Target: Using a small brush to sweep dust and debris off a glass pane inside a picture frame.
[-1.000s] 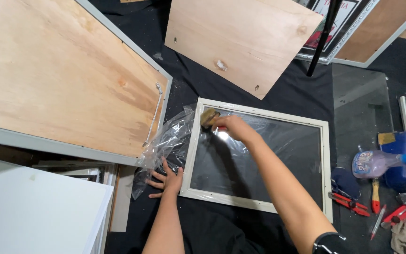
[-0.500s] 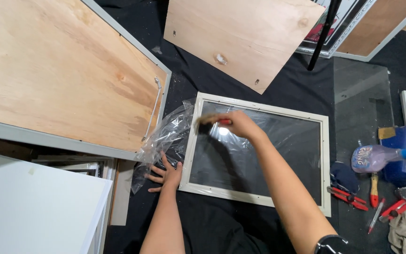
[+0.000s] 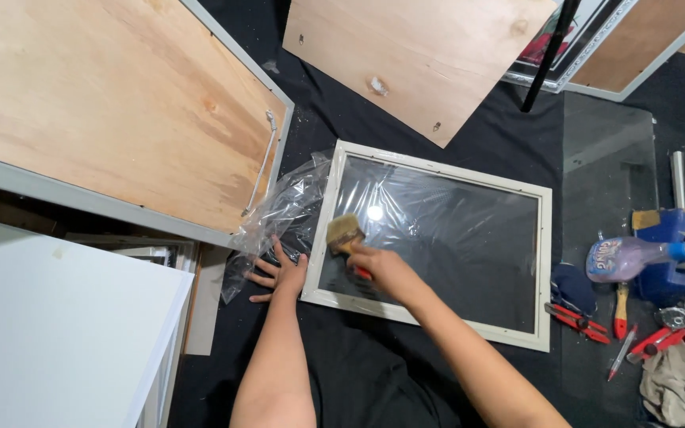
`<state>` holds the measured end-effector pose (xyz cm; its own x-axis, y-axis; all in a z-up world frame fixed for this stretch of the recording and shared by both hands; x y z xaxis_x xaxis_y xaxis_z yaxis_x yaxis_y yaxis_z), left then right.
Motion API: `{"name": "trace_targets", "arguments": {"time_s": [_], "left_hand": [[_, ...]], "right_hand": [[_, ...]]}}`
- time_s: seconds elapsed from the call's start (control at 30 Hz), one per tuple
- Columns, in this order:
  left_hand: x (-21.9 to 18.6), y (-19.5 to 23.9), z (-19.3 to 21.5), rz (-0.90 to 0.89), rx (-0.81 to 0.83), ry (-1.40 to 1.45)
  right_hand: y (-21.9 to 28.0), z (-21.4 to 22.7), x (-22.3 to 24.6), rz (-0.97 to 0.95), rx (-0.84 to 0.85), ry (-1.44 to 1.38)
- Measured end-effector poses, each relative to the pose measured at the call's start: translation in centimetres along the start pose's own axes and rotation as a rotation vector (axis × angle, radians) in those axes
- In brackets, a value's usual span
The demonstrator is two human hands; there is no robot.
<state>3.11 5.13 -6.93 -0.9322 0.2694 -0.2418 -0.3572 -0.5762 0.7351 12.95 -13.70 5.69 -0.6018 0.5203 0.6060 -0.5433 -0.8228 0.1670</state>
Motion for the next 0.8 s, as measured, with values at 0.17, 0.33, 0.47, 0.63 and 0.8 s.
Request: {"name": "trace_targets", "arguments": {"time_s": [0.17, 0.33, 0.47, 0.63, 0.8], "left_hand": [[0.0, -0.4, -0.2, 0.004, -0.012, -0.003], [0.0, -0.3, -0.4, -0.005, -0.019, 0.013], [-0.2, 0.4, 0.3, -0.003, -0.015, 0.013], [-0.3, 0.6, 0.4, 0.012, 0.006, -0.003], [0.1, -0.7, -0.6, 0.012, -0.007, -0.015]], "right_hand": [[4.2, 2.8, 6.7, 0.009, 0.19, -0.263], [2.4, 1.8, 1.1, -0.133, -0.136, -0.147], [4.4, -1.1, 4.6, -0.043, 0.051, -0.197], [4.7, 6.1, 7.7, -0.099, 0.208, -0.519], [-2.5, 10.9, -9.9, -0.436, -0.379, -0.086]]}}
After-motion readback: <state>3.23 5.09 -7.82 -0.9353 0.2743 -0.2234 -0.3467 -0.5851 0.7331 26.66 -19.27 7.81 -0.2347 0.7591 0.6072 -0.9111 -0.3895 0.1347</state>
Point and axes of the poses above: each hand's wrist, its own y-axis away from the middle knuckle, its own z-axis out of the back of the hand, x = y × z, the point moved 8 cm from there along -y, towards the middle knuckle, and after that the axes turned 7 degrees about -y, right-handed, at the moved point
